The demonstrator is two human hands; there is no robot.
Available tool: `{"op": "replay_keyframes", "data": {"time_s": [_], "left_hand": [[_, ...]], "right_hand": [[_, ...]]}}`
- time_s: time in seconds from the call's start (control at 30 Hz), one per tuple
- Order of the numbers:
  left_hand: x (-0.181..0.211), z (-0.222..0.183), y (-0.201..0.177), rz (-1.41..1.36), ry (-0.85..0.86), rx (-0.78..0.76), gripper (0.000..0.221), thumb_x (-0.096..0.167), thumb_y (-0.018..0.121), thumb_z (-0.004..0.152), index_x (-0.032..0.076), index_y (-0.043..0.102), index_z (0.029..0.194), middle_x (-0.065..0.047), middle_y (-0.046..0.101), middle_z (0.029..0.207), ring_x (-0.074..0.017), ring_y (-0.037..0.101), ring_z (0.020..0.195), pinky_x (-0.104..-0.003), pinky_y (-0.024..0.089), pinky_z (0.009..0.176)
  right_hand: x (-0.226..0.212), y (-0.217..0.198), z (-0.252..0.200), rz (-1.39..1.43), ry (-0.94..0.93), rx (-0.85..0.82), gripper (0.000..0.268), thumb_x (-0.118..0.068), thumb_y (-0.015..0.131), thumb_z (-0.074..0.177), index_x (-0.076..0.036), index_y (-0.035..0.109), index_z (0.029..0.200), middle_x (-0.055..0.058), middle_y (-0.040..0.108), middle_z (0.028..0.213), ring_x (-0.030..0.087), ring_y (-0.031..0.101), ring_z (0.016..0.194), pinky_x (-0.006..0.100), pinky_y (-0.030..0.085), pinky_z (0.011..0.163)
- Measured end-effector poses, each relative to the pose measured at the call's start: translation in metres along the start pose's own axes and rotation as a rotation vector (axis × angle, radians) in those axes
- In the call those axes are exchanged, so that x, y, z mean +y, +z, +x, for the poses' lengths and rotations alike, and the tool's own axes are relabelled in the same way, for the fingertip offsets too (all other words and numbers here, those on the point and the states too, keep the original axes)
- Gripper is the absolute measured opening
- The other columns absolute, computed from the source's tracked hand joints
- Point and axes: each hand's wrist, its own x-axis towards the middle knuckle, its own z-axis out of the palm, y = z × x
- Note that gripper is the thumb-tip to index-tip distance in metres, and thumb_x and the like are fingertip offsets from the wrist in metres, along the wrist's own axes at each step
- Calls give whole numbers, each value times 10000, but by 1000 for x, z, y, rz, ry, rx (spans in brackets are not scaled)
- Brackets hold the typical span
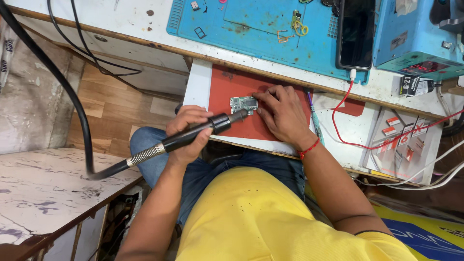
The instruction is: The person scrapes a small circuit board with a metal tool, then uses a hot air gun to heat specific areas. The person continues to scrape and adjust the board throughout the clip.
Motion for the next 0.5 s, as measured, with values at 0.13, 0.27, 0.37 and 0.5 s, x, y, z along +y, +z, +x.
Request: {"op": "replay_keyframes", "data": {"time_s": [0.13,0.27,0.37,0.5], "left_hand": [[2,1,4,11,-25,22,217,165,770,928,30,635,1032,-142,733,1108,-268,655,1136,-390,535,1058],[3,4,4,109,31,-49,231,165,802,853,43,665,993,-128,754,1066,-270,672,1120,-384,546,1030],[4,4,4,51,-60,60,219,166,789,919,36,655,1032,-132,747,1133,-272,663,1157,-393,539,1067],[4,2,3,52,-12,-14,209,159,784,892,40,663,1013,-121,752,1105,-282,654,1158,-402,536,1058]], "right_hand": [[1,2,-2,-5,-7,-21,382,-187,735,910,-154,694,1288,85,576,1163,318,516,1064,453,441,939],[0,3,-1,-21,-5,-20,383,-201,743,905,-158,698,1282,81,578,1164,317,520,1065,453,445,931],[1,3,-1,-28,-3,-17,377,-210,753,901,-156,700,1271,83,577,1161,317,519,1061,453,448,926],[-1,3,-1,-30,-12,-4,380,-208,763,897,-143,705,1267,94,575,1152,321,518,1037,451,449,911]]}}
